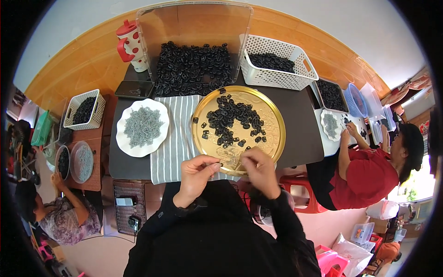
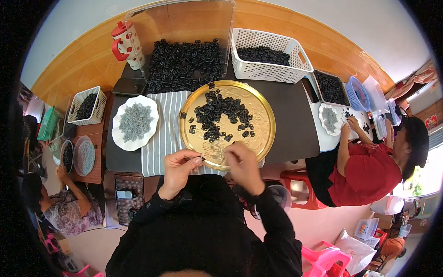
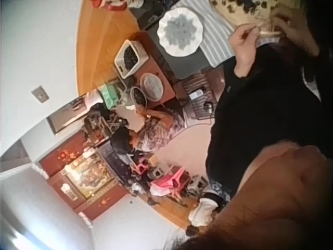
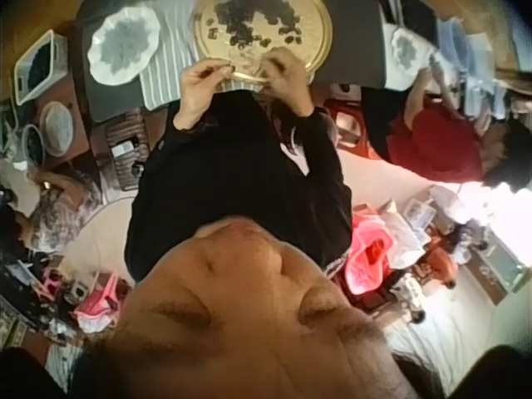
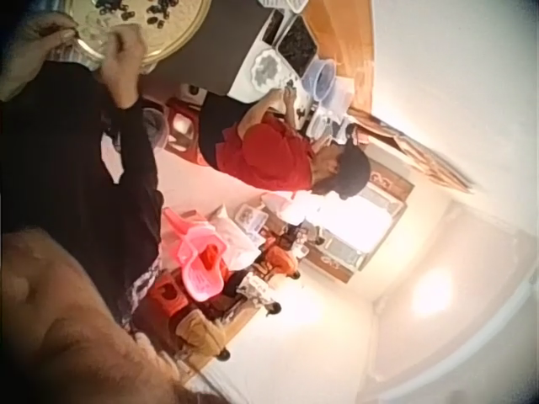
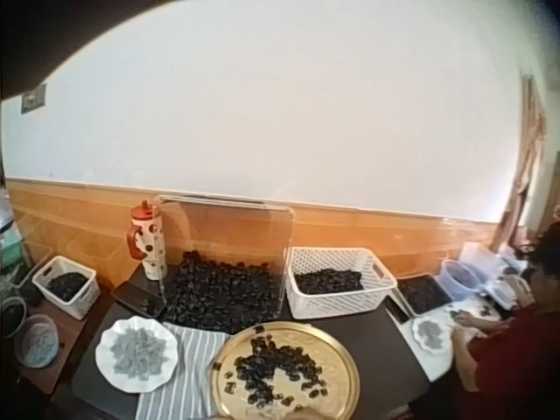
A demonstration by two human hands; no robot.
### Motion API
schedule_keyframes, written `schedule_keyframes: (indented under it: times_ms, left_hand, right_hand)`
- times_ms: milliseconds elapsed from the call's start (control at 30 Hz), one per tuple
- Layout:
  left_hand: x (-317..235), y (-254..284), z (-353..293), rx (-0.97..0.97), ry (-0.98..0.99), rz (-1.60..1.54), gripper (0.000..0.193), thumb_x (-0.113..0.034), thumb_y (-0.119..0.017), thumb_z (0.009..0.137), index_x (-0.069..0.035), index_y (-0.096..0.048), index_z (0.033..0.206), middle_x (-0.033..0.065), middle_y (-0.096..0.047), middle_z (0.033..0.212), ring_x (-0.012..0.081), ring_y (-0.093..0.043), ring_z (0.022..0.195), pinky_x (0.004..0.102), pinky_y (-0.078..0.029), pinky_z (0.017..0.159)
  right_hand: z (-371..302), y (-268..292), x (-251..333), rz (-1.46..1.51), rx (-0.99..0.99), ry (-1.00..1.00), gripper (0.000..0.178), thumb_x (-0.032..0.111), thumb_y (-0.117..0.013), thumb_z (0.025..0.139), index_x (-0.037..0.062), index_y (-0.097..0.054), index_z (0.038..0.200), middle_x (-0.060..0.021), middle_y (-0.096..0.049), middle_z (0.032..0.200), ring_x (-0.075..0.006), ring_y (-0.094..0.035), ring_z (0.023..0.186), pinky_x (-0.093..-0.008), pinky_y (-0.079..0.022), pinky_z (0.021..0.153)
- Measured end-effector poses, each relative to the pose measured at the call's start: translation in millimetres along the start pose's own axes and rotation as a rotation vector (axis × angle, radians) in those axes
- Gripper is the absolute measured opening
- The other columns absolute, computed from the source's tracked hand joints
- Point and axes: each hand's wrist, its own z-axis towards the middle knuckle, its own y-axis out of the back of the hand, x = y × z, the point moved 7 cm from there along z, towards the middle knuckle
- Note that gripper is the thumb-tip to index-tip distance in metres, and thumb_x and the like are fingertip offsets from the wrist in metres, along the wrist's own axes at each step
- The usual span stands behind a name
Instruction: The person assembles plastic cord locks by picking up components from a tray and fitting them together by hand.
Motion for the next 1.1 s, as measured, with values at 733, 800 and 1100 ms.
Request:
schedule_keyframes:
  times_ms: [733, 800, 1100]
  left_hand:
    - [2.6, -2.8, -1.5, 0.059, 0.018, 0.013, 0.024, 0.006, -0.063, 0.083, 0.002, -0.065, 0.107, 0.0053, -0.066, 0.085, 0.0078, -0.057, 0.072, 0.0205, -0.047, 0.062]
    - [3.0, -2.3, -1.8, 0.052, 0.015, 0.031, 0.023, 0.006, -0.063, 0.083, 0.002, -0.066, 0.106, 0.005, -0.065, 0.084, 0.0076, -0.057, 0.072, 0.0205, -0.047, 0.061]
    - [2.6, -5.8, -2.7, 0.077, 0.028, 0.034, 0.023, 0.007, -0.061, 0.084, 0.0, -0.066, 0.105, 0.0024, -0.064, 0.086, 0.0054, -0.056, 0.073, 0.0191, -0.047, 0.064]
  right_hand:
    - [34.5, 30.1, -8.1, -0.85, 0.176, 0.199, 0.011, 0.006, -0.059, 0.075, -0.0005, -0.053, 0.082, -0.019, -0.056, 0.079, -0.0396, -0.058, 0.074, -0.0454, -0.047, 0.063]
    - [30.5, 25.8, -3.3, -0.799, 0.2, 0.215, 0.01, 0.006, -0.058, 0.075, -0.0002, -0.054, 0.081, -0.0189, -0.055, 0.078, -0.0393, -0.058, 0.073, -0.0452, -0.047, 0.063]
    - [35.6, 38.8, -4.6, -0.706, 0.274, 0.153, 0.013, 0.007, -0.059, 0.077, 0.0048, -0.063, 0.089, -0.0172, -0.055, 0.083, -0.0365, -0.057, 0.075, -0.0424, -0.047, 0.064]
